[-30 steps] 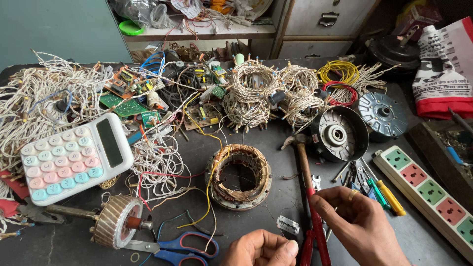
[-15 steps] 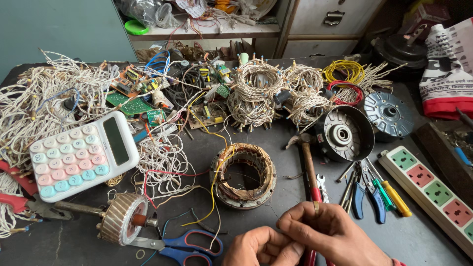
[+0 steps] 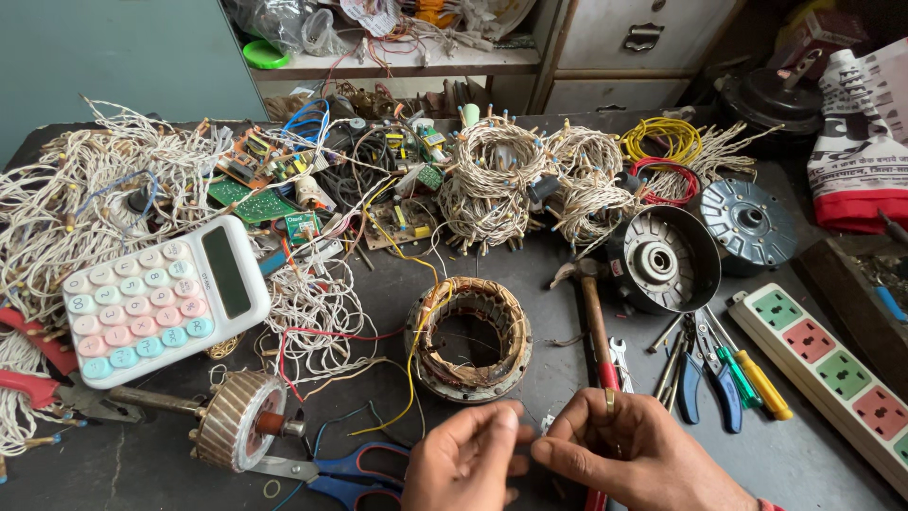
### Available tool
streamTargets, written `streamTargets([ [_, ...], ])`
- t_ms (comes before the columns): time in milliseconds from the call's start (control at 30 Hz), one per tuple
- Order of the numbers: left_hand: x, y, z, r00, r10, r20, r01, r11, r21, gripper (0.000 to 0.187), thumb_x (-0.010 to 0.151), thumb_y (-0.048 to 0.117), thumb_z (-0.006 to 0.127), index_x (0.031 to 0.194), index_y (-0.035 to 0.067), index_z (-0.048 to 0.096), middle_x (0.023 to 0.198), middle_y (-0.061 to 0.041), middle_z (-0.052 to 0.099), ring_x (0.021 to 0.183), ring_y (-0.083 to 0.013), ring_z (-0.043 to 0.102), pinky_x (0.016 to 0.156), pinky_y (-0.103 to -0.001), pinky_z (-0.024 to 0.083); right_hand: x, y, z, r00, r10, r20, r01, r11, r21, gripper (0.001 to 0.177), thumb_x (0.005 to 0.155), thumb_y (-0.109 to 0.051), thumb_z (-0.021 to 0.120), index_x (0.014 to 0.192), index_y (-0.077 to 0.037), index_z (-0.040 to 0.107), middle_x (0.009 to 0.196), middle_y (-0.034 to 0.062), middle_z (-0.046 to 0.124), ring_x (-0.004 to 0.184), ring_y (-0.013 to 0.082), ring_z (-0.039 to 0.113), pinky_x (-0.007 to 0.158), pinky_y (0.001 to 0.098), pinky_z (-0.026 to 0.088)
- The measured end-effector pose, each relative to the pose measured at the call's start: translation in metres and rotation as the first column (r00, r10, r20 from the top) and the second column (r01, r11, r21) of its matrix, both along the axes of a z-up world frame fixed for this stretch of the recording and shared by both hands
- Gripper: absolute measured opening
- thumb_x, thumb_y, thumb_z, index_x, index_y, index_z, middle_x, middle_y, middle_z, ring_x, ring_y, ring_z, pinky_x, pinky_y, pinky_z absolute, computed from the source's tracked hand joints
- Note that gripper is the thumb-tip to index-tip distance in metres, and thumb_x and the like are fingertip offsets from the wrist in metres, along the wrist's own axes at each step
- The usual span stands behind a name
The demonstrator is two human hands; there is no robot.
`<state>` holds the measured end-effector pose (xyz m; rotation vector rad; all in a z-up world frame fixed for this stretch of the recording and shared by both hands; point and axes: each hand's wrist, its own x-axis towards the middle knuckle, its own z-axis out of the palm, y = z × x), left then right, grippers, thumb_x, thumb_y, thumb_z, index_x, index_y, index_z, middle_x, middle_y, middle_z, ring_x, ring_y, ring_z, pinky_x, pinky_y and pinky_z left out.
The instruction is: The person holds a small white component and a thin wire, repeatedly stripping the wire's insulation and twisting the strands. The person then places the component and wire onto a motor stator on the workbench.
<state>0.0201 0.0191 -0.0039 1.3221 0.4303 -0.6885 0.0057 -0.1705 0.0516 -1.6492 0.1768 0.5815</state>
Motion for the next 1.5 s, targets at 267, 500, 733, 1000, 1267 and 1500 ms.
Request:
streamTargets([
  [267,0.008,-0.002,0.005,0.958,0.084,-0.273,-0.125,0.983,-0.136,0.033,0.088,0.041,0.079,0.107,0.015,0.077,0.094,0.002,0.078,0.078,-0.0086,0.067,0.07,-0.027,0.056,-0.001,0.004,0.008,0.995,0.029,-0.1,-0.046,0.985,-0.166,0.017,0.082,-0.014,0.084,0.082,-0.003,0.071,0.067,0.0012,0.069,0.064,0.0086,0.061,0.059,0.0269,0.046],
  [500,0.01,-0.002,0.007,0.949,0.051,-0.312,-0.102,0.983,-0.151,0.03,0.089,0.037,0.08,0.107,0.013,0.075,0.095,0.002,0.079,0.08,-0.0075,0.068,0.074,-0.028,0.057,-0.005,0.003,0.012,0.99,-0.01,-0.142,-0.004,0.995,-0.099,0.018,0.079,-0.011,0.085,0.08,-0.003,0.069,0.06,-0.0003,0.064,0.057,0.0073,0.056,0.052,0.0267,0.04],
  [733,0.004,-0.005,0.003,0.959,0.023,-0.282,-0.097,0.963,-0.252,0.026,0.088,0.026,0.081,0.108,0.008,0.077,0.094,-0.002,0.078,0.078,-0.0104,0.068,0.075,-0.03,0.061,-0.008,-0.003,0.013,0.995,0.062,-0.072,-0.078,0.969,-0.234,0.017,0.078,-0.014,0.086,0.078,-0.006,0.072,0.06,-0.0019,0.065,0.056,0.0063,0.053,0.053,0.0253,0.039],
  [1000,-0.001,-0.001,0.005,0.95,0.055,-0.309,-0.16,0.932,-0.325,0.023,0.087,0.019,0.081,0.108,0.009,0.076,0.092,-0.005,0.079,0.081,-0.0152,0.074,0.078,-0.033,0.062,-0.021,-0.02,0.004,0.969,0.235,0.076,-0.237,0.971,0.012,0.012,0.087,-0.014,0.084,0.084,-0.005,0.075,0.078,-0.0014,0.078,0.078,0.0077,0.072,0.078,0.0272,0.056],
  [1267,-0.009,0.007,0.024,0.983,0.077,-0.168,-0.135,0.919,-0.37,0.023,0.086,0.016,0.078,0.106,0.005,0.076,0.088,-0.006,0.079,0.078,-0.0143,0.075,0.075,-0.033,0.063,-0.024,-0.016,0.02,0.997,-0.082,-0.001,0.078,0.947,-0.312,0.023,0.084,-0.022,0.084,0.083,-0.002,0.072,0.062,0.0021,0.067,0.056,0.0123,0.062,0.052,0.0292,0.05],
  [1500,-0.018,0.014,0.054,0.994,0.103,-0.029,-0.106,0.944,-0.312,0.026,0.085,0.015,0.074,0.108,0.003,0.07,0.09,-0.007,0.077,0.081,-0.0142,0.074,0.078,-0.03,0.063,-0.029,-0.012,0.016,0.978,0.07,0.197,0.082,0.741,-0.666,0.023,0.084,-0.028,0.083,0.101,-0.017,0.075,0.065,-0.0002,0.067,0.056,0.0104,0.063,0.054,0.026,0.052],
])
